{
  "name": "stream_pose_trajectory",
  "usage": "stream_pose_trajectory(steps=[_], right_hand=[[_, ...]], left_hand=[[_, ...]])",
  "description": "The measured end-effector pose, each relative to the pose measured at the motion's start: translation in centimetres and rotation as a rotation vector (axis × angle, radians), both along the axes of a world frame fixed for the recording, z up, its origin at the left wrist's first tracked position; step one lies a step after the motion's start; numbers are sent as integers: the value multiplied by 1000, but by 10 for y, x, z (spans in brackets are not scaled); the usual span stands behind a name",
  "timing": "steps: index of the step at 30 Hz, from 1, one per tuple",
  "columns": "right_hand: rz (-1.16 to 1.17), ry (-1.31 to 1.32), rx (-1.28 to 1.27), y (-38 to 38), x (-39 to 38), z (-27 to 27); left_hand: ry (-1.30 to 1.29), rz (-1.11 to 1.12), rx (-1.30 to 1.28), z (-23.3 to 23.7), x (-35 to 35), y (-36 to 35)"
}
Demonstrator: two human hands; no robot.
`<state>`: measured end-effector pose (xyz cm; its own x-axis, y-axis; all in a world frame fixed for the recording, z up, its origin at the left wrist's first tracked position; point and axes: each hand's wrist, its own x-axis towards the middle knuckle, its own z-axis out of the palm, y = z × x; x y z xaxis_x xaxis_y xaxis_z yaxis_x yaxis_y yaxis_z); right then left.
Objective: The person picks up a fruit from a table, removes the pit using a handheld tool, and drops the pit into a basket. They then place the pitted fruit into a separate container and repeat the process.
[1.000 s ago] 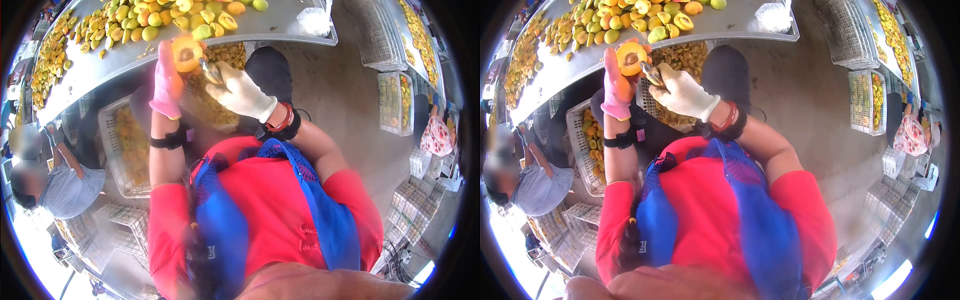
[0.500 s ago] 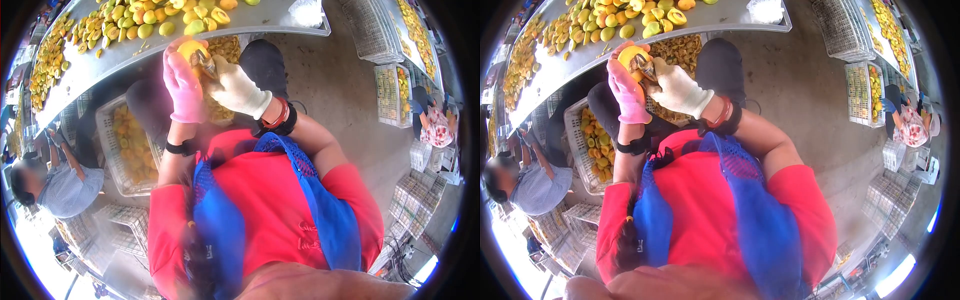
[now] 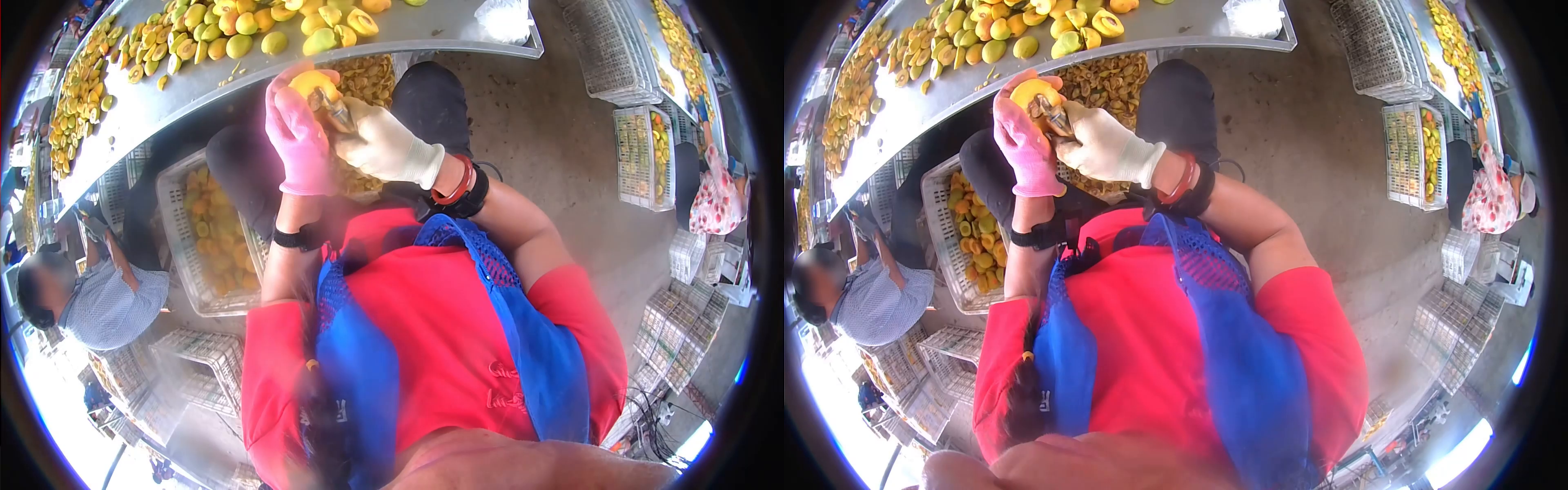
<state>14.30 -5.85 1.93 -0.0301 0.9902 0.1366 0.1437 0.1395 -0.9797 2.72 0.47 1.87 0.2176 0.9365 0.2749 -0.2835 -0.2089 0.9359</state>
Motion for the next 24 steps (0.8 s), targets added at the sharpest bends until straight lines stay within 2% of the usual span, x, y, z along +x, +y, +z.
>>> stream_pose_trajectory(steps=[1,4,7,10,12,14,18,19,22,24], right_hand=[[37,71,-26,1,0,0],[-43,-99,70,-1,-2,-9],[-54,-328,-21,-5,-1,0],[3,-183,145,-2,0,-13],[183,119,-149,-5,4,-5],[216,253,-257,-7,5,2],[63,65,-130,-12,0,-2],[38,-11,-102,-13,-2,-4],[46,-19,-105,-12,-3,-5],[134,144,-125,-10,0,-8]], left_hand=[[-1,6,22,-1,0,-1],[-4,11,72,-2,1,-2],[2,-11,65,-3,1,-3],[36,-38,59,-3,0,-1],[86,-82,95,-5,-5,2],[87,-104,78,-1,-2,1],[64,-207,-68,21,-1,2],[73,-171,-118,24,-1,1],[92,-100,-217,30,2,1],[97,-147,-214,29,0,3]])
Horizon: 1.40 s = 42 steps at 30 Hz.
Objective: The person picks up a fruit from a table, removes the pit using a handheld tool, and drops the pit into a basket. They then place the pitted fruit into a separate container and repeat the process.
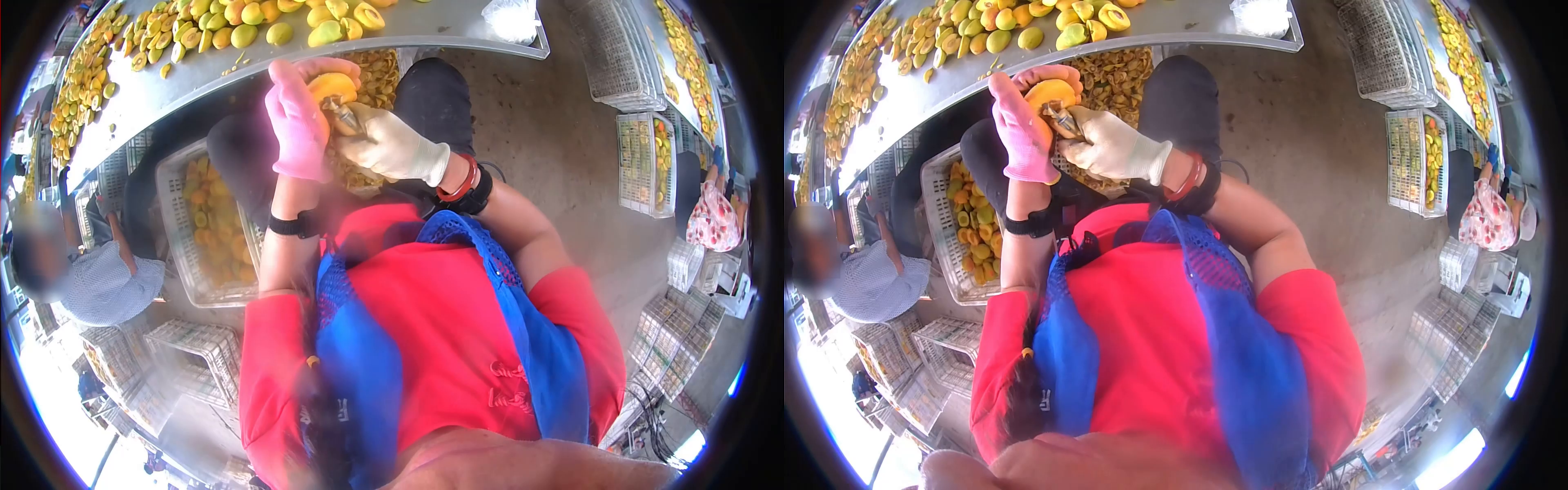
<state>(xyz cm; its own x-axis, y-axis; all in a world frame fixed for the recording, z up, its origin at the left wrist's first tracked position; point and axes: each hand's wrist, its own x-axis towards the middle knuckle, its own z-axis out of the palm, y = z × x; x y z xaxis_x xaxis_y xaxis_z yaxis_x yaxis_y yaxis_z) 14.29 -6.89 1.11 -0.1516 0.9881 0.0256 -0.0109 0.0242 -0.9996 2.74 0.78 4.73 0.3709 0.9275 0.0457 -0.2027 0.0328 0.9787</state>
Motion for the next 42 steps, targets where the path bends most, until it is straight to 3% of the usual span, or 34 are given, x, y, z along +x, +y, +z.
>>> stream_pose_trajectory(steps=[4,7,8,12,15,17,18,19,20,21,23,26,30,34,38,41,42], right_hand=[[169,150,-198,1,9,6],[385,102,-414,0,17,27],[347,245,-409,-1,8,3],[413,252,-442,-1,0,-17],[280,-10,-260,-7,2,-36],[192,-172,-238,-10,10,-27],[180,-232,-271,-10,17,-22],[164,-290,-306,-11,21,-20],[168,-273,-343,-11,23,-21],[167,-227,-393,-10,24,-22],[170,-135,-488,-7,25,-22],[82,-317,-177,0,17,-38],[92,-412,-106,2,8,-39],[82,-431,-123,-4,9,-37],[55,-386,-205,-8,12,-36],[41,-402,-194,-7,16,-36],[25,-394,-202,-7,16,-35]], left_hand=[[-10,-140,116,-12,-10,6],[52,-156,135,-14,-13,5],[35,-171,198,-20,-15,7],[197,-39,259,-12,-34,13],[327,394,185,-1,-81,24],[840,566,488,4,-134,26],[1247,693,382,4,-161,31],[1443,653,94,30,-163,26],[1689,602,69,5,-212,43],[1708,586,-103,-1,-235,49],[1653,696,43,-9,-242,53],[1218,599,252,-17,-186,75],[1201,247,336,-51,-101,150],[1455,-27,363,-83,-19,209],[1626,-81,440,-125,3,235],[1484,-32,454,-155,-9,260],[1304,-13,411,-148,-11,254]])
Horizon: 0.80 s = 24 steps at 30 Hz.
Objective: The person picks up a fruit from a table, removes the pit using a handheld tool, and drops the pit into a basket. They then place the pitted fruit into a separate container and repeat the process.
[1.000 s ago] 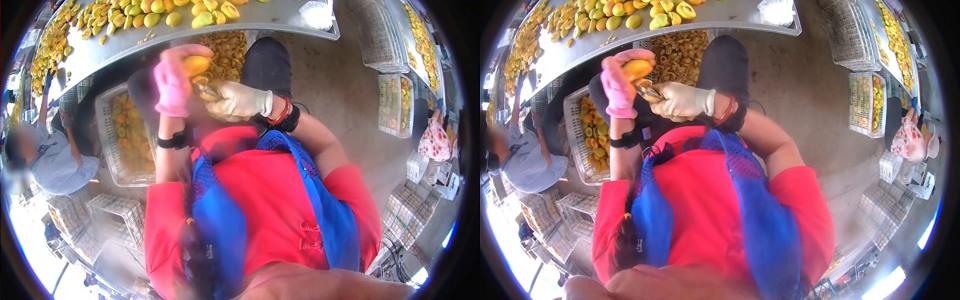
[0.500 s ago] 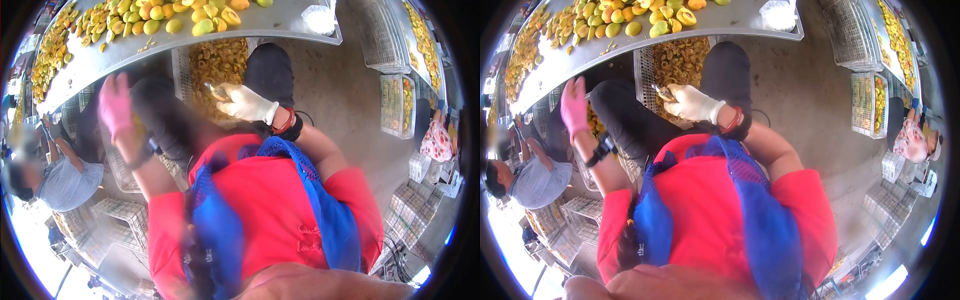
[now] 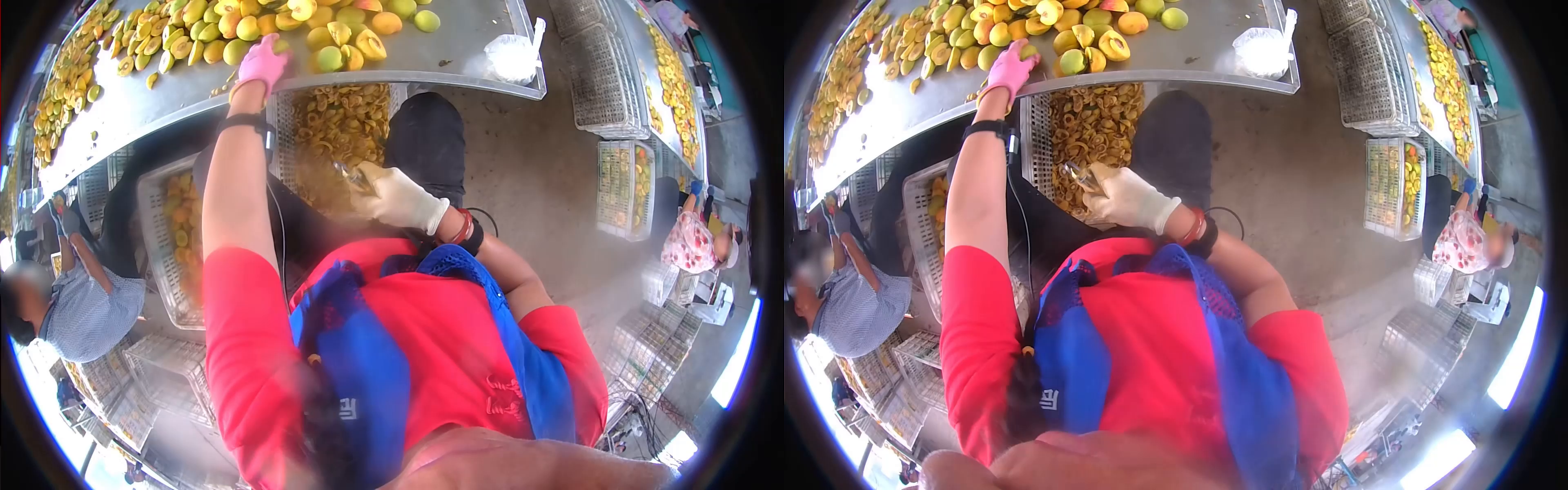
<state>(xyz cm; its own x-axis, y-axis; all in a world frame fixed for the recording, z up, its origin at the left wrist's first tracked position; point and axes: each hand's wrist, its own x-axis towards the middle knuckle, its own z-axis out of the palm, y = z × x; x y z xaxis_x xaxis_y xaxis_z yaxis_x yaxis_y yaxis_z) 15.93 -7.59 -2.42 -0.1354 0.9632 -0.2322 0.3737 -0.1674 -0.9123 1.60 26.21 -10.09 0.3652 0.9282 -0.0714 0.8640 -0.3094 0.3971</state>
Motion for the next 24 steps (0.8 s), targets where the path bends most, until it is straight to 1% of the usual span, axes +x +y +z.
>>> stream_pose_trajectory(steps=[3,5,6,9,10,13,15,18,24], right_hand=[[-55,36,27,3,0,3],[-93,64,81,5,0,8],[-102,39,69,7,-1,8],[-137,50,266,13,-5,11],[-134,32,326,16,-5,13],[-117,-87,515,21,-7,27],[-160,-130,510,18,-9,41],[-185,-252,583,20,-9,38],[-248,-202,607,17,-16,37]], left_hand=[[-754,147,-486,49,-10,-34],[-1149,51,-729,62,-24,-54],[-1349,1,-845,70,-33,-64],[-1390,-102,-880,103,-40,-114],[-1387,-60,-876,117,-37,-134],[-1417,-135,-846,124,-33,-175],[-1421,-93,-840,125,-28,-197],[-1462,-17,-813,127,-18,-225],[-1351,-161,-478,125,-15,-238]])
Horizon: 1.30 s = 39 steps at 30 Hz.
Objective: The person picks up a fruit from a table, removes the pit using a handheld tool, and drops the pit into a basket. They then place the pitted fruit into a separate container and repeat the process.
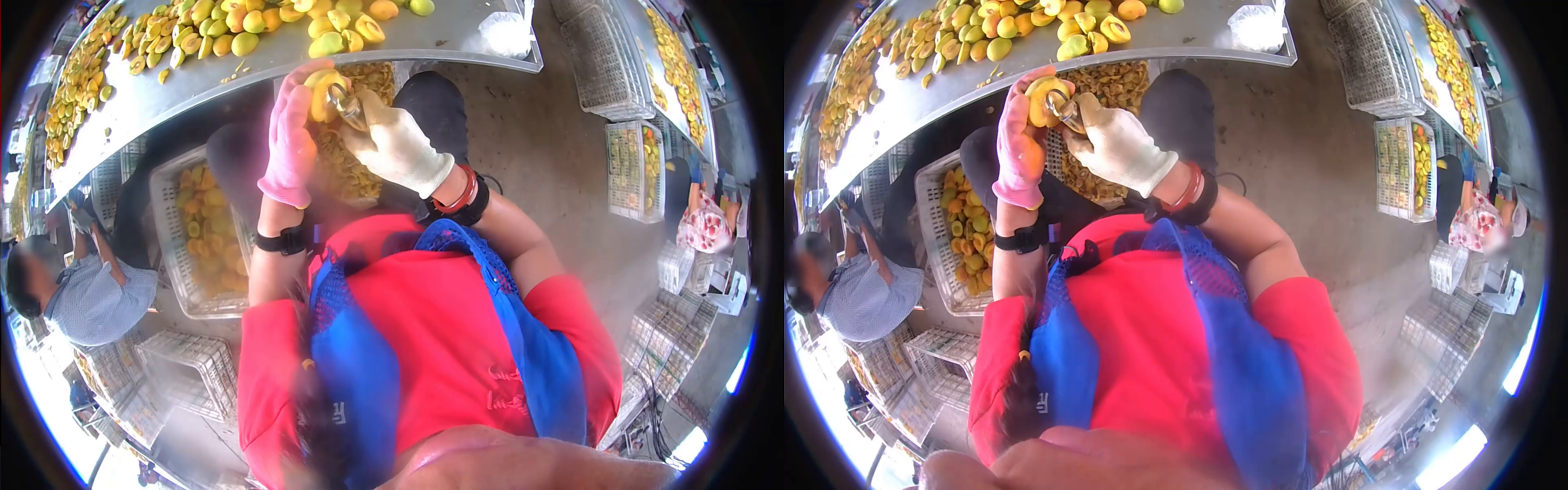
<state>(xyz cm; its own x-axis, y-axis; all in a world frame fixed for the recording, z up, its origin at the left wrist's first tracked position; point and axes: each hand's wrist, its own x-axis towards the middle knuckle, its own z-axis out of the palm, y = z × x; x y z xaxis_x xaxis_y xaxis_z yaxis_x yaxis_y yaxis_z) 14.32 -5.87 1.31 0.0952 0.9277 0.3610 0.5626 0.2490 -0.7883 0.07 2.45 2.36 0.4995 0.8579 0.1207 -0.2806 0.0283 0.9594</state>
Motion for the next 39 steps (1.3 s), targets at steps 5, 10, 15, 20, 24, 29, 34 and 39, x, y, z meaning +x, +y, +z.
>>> stream_pose_trajectory(steps=[5,10,15,20,24,29,34,39], right_hand=[[55,185,8,-3,-10,11],[70,18,-117,-5,-10,14],[117,-90,-111,-6,-8,-3],[122,97,-36,-2,-16,1],[120,189,-17,0,-24,17],[145,171,-26,1,-22,23],[192,23,-157,4,-14,23],[252,101,-110,4,-13,16]], left_hand=[[27,120,145,1,5,-11],[146,243,216,7,9,-13],[199,238,194,3,6,-8],[-250,247,-288,13,14,-19],[-294,296,-241,22,13,-24],[-199,371,-9,19,15,-24],[-159,382,101,22,14,-29],[-96,358,-76,21,11,-22]])
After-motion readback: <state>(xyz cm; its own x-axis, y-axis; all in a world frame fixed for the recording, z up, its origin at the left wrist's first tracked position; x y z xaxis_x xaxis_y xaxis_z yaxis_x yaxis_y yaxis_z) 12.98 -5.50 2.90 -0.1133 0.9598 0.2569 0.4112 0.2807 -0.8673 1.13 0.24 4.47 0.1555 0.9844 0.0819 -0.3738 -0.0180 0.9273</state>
